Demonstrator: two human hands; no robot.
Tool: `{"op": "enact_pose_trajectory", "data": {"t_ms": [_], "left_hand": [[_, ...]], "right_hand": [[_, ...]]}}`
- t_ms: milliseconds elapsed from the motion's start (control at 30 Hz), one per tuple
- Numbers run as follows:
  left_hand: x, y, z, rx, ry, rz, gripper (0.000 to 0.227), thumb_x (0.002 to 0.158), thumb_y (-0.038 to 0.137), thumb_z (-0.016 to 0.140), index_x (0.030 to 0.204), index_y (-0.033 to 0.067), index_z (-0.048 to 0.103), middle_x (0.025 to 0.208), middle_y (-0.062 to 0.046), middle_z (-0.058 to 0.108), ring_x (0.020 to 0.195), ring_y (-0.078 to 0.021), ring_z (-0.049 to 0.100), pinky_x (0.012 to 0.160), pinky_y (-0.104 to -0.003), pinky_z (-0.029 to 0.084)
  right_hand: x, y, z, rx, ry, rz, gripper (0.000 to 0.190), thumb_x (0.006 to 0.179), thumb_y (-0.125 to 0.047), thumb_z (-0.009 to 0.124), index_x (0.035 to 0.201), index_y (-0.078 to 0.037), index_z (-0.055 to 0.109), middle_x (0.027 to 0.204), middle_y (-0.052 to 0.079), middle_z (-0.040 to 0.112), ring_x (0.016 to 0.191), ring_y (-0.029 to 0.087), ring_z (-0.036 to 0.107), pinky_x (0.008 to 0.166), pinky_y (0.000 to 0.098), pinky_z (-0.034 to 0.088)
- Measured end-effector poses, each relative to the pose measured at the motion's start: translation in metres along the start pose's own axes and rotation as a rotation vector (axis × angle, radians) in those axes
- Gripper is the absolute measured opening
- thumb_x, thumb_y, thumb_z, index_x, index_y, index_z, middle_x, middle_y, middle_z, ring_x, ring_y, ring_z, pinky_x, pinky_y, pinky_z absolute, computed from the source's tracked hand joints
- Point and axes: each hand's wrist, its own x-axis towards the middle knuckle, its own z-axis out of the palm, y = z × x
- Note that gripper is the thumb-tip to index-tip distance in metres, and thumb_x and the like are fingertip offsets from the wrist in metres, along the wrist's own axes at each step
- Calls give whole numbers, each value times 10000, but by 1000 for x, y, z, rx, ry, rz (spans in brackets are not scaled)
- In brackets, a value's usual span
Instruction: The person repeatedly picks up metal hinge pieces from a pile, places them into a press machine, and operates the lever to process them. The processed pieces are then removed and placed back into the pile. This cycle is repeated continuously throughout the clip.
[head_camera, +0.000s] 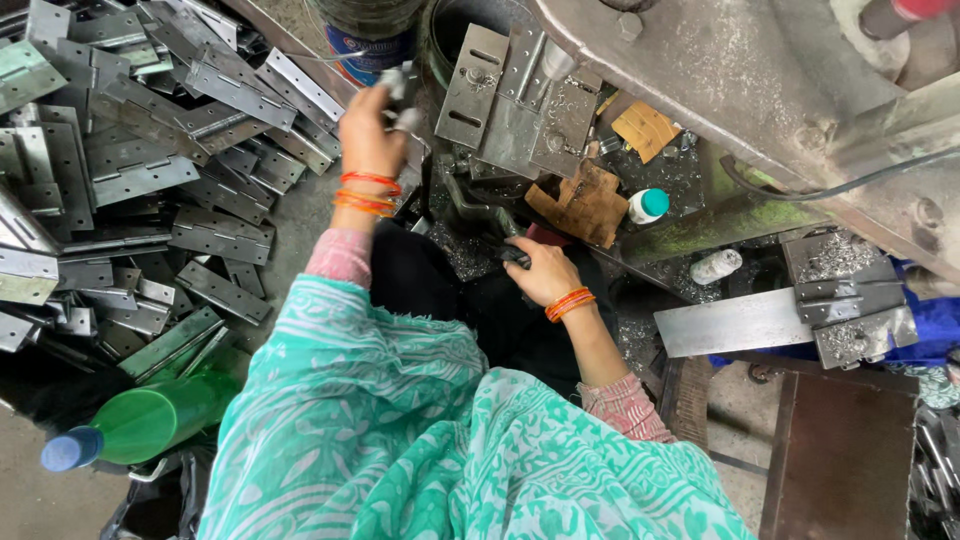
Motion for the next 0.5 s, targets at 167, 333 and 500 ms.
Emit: {"op": "enact_pose_trajectory", "data": {"t_ms": [167,333,500], "left_hand": [[-16,52,86,565,-667,337,571,776,372,791,1243,67,671,1406,-145,513,1346,-328,433,1116,-674,216],[-34,38,119,836,-705,548,230,1012,295,666,1154,131,744,1515,-114,496,1435,-285,432,1219,-714,45],[-17,34,148,634,-829,345,443,822,209,737,1264,194,717,1533,-94,479,1354,-268,514,1217,-680,98]], "right_hand": [[2,5,1,-51,1,-6,490,845,-375,688,1302,-200,681,1081,197,740,1043,404,687,898,499,546],[2,3,1,-33,-21,18,522,826,-348,693,1320,-181,662,1100,206,731,1053,407,683,899,494,550],[2,4,3,-61,-14,-23,527,823,-342,708,1314,-157,660,1101,204,732,1058,403,681,897,496,544]]}}
